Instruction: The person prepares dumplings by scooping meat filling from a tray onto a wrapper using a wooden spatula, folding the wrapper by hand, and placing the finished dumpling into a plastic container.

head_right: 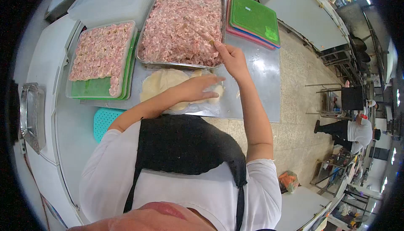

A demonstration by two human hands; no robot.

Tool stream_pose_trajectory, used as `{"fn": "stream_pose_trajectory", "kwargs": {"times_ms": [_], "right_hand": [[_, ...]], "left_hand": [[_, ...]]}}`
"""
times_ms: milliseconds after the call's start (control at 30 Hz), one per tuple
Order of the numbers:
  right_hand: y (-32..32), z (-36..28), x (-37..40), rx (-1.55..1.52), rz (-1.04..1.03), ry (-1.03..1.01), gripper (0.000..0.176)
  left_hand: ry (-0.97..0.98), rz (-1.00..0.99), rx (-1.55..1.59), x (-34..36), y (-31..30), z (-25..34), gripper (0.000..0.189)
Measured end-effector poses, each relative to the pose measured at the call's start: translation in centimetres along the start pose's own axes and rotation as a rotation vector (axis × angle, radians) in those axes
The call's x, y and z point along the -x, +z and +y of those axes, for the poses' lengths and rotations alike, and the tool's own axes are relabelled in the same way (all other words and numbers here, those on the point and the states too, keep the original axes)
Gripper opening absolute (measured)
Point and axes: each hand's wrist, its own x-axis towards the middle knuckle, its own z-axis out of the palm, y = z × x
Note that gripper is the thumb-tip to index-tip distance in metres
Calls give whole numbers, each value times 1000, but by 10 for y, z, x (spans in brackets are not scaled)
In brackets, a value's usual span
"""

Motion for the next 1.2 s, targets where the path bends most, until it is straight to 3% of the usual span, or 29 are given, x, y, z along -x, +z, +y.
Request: {"fn": "stream_pose_trajectory", "kwargs": {"times_ms": [33, 100, 133, 200, 333, 433, 500, 533, 600, 633, 700, 733, 800, 933, 1000, 1033, 1100, 1200], "right_hand": [[-3, 0, 1, 0, -6, -5, 42], [-9, -2, 6, -12, -41, 35, 41], [-13, 3, 6, -16, -45, 34, 41], [-15, 21, 5, -86, -87, 98, 42], [-14, 35, 1, -133, -117, 97, 42], [-14, 36, -6, -131, -153, 93, 42], [-13, 35, -11, -144, -197, 106, 41], [-10, 35, -13, -142, -210, 101, 41], [-1, 33, -17, -161, -208, 75, 39], [3, 33, -19, -159, -221, 72, 39], [12, 33, -21, -191, -241, 26, 38], [15, 33, -22, -191, -251, 30, 38], [19, 31, -25, -156, -281, 61, 37], [23, 23, -26, -97, -288, 67, 36], [26, 22, -27, -109, -286, 61, 36], [30, 24, -28, -108, -283, 62, 36], [43, 27, -28, -166, -190, 37, 37], [44, 14, -22, -139, -244, 77, 37]], "left_hand": [[-2, 6, -5, 0, 4, -11, 24], [22, -460, -508, 2, -1, -37, 33], [17, -460, -510, 9, -2, -47, 33], [34, -389, -678, 24, -7, -60, 31], [-45, -370, -686, 22, -25, -55, 23], [-220, -294, -588, 21, -62, -20, 13], [-279, 79, -388, 30, -82, -6, 15], [-287, 90, -391, 34, -95, 3, 15], [-578, 202, 2, 35, -120, 27, 18], [-585, 214, 0, 38, -122, 32, 18], [-528, 374, -429, 46, -125, 39, 20], [-538, 377, -429, 58, -114, 23, 20], [-373, 191, -683, 91, -83, -23, 26], [-428, 54, -373, 103, -87, -11, 31], [-651, -75, -256, 95, -108, -3, 31], [-648, -76, -254, 96, -106, -8, 31], [-224, 55, -316, 99, -98, -21, 26], [-255, -14, -256, 104, -97, -29, 22]]}}
